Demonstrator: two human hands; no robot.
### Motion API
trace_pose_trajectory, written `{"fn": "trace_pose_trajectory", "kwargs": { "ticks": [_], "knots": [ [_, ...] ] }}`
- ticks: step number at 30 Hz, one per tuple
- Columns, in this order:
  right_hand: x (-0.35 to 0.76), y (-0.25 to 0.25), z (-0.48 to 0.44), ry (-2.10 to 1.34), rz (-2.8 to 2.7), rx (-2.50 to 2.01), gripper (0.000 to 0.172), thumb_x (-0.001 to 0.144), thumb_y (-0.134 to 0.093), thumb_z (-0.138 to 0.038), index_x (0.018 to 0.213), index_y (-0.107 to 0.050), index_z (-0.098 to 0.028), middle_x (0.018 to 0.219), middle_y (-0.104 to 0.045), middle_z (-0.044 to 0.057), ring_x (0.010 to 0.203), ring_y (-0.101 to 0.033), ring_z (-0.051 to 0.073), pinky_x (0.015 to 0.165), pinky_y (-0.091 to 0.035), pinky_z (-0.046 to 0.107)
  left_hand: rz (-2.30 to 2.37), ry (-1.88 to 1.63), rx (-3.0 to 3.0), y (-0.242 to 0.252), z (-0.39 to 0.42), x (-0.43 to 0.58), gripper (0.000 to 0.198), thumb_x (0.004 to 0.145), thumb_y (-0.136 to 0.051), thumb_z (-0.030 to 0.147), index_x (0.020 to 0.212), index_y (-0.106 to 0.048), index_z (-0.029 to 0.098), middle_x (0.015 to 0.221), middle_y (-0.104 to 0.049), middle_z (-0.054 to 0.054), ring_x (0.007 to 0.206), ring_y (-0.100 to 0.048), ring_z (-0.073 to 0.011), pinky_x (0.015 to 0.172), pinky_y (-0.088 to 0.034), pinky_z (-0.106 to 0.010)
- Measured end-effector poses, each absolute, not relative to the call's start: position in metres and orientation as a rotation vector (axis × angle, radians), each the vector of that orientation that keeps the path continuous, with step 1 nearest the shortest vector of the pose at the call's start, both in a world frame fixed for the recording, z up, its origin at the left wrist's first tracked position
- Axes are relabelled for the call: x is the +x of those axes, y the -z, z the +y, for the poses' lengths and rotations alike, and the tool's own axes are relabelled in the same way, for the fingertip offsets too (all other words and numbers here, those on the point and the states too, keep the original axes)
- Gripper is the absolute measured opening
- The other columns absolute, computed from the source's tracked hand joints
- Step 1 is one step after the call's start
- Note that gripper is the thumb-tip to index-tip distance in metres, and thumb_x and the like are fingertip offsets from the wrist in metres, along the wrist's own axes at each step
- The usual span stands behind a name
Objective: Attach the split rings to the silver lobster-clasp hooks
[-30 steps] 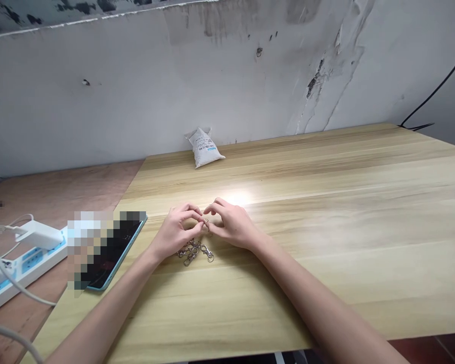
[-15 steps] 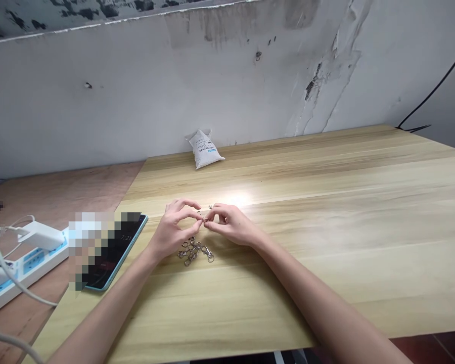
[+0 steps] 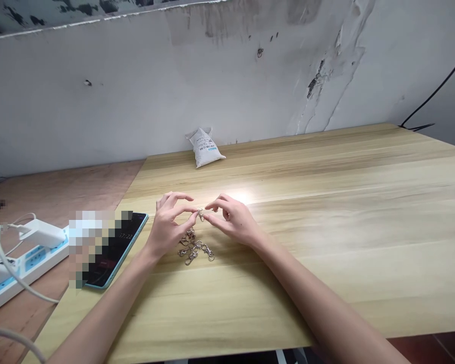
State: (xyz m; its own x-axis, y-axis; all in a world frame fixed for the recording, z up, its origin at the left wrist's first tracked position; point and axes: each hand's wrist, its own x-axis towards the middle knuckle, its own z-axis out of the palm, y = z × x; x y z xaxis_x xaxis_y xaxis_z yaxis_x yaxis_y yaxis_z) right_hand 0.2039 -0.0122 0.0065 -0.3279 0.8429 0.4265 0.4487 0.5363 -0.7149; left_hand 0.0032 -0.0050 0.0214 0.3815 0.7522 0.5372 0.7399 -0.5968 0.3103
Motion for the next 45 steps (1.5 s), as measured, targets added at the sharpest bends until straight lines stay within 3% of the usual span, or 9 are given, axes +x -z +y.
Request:
{"fn": "trace_pose_trajectory", "kwargs": {
  "ticks": [2,6,14,19,25,28,32,39,45],
  "knots": [
    [0.202,-0.004,-0.010,-0.698,-1.976,-1.022,0.022,0.092,-0.057,-0.035,0.101,-0.068,-0.019,0.090,-0.059,0.004,0.056,-0.041,0.008,0.056,-0.038,0.023,1.337,-1.038,2.623,-0.022,-0.006,0.005,0.010,0.087,-0.061,0.024,0.083,-0.070,0.025,0.109,-0.065,-0.003,0.108,-0.052,-0.0236,0.097,-0.035,-0.042],
    [0.206,0.000,-0.005,-0.738,-2.040,-0.969,0.021,0.094,-0.055,-0.032,0.086,-0.067,-0.018,0.083,-0.059,0.003,0.058,-0.044,0.009,0.056,-0.038,0.023,1.286,-1.064,2.646,-0.022,-0.008,0.006,0.011,0.087,-0.060,0.024,0.082,-0.069,0.026,0.110,-0.065,-0.002,0.108,-0.054,-0.0232,0.104,-0.031,-0.045],
    [0.207,0.001,-0.010,-0.233,-2.091,-1.035,0.018,0.096,-0.051,-0.027,0.091,-0.065,-0.019,0.081,-0.066,0.003,0.057,-0.049,0.009,0.056,-0.033,0.023,1.340,-0.833,2.578,-0.016,-0.006,0.008,0.009,0.084,-0.061,0.021,0.077,-0.067,0.024,0.113,-0.064,-0.003,0.112,-0.051,-0.0248,0.100,-0.034,-0.046],
    [0.200,0.001,-0.012,-0.125,-2.103,-1.099,0.022,0.097,-0.048,-0.026,0.094,-0.069,-0.020,0.083,-0.069,0.003,0.057,-0.052,0.010,0.055,-0.033,0.024,1.385,-0.732,2.702,-0.013,0.001,0.001,0.010,0.086,-0.060,0.021,0.080,-0.068,0.024,0.112,-0.064,-0.005,0.111,-0.052,-0.0251,0.109,-0.026,-0.053],
    [0.215,0.013,0.008,-0.087,-2.025,-1.446,0.017,0.091,-0.055,-0.025,0.092,-0.072,-0.021,0.091,-0.068,0.004,0.060,-0.052,0.011,0.055,-0.032,0.025,1.457,-0.639,2.717,-0.014,0.012,-0.013,0.013,0.087,-0.058,0.021,0.083,-0.070,0.022,0.102,-0.065,-0.007,0.102,-0.053,-0.0253,0.095,-0.038,-0.048],
    [0.217,0.014,0.008,-0.088,-2.084,-1.464,0.018,0.091,-0.056,-0.028,0.095,-0.072,-0.021,0.094,-0.066,0.006,0.063,-0.052,0.012,0.055,-0.031,0.025,1.376,-0.586,2.619,-0.021,0.012,-0.019,0.016,0.089,-0.055,0.026,0.087,-0.071,0.022,0.091,-0.064,-0.005,0.087,-0.057,-0.0208,0.080,-0.044,-0.037],
    [0.216,0.012,0.005,-0.122,-2.098,-1.431,0.019,0.091,-0.055,-0.027,0.097,-0.070,-0.019,0.095,-0.063,0.007,0.064,-0.051,0.012,0.057,-0.033,0.025,1.186,-0.397,2.457,-0.031,0.009,-0.028,0.018,0.089,-0.056,0.035,0.090,-0.071,0.024,0.082,-0.062,-0.001,0.068,-0.056,-0.0141,0.063,-0.043,-0.028],
    [0.214,0.010,0.004,-0.165,-2.097,-1.399,0.016,0.090,-0.056,-0.026,0.094,-0.071,-0.019,0.096,-0.063,0.006,0.066,-0.052,0.012,0.059,-0.035,0.026,1.064,-0.324,2.329,-0.030,0.007,-0.026,0.018,0.089,-0.058,0.031,0.081,-0.070,0.022,0.084,-0.063,-0.002,0.069,-0.057,-0.0134,0.063,-0.044,-0.026],
    [0.213,0.011,0.003,-0.239,-2.071,-1.330,0.016,0.091,-0.056,-0.026,0.092,-0.070,-0.019,0.095,-0.062,0.006,0.066,-0.053,0.011,0.059,-0.037,0.025,1.028,-0.399,2.209,-0.028,0.007,-0.023,0.012,0.088,-0.059,0.024,0.087,-0.070,0.020,0.082,-0.065,-0.003,0.069,-0.057,-0.0129,0.062,-0.046,-0.026]
  ]
}}
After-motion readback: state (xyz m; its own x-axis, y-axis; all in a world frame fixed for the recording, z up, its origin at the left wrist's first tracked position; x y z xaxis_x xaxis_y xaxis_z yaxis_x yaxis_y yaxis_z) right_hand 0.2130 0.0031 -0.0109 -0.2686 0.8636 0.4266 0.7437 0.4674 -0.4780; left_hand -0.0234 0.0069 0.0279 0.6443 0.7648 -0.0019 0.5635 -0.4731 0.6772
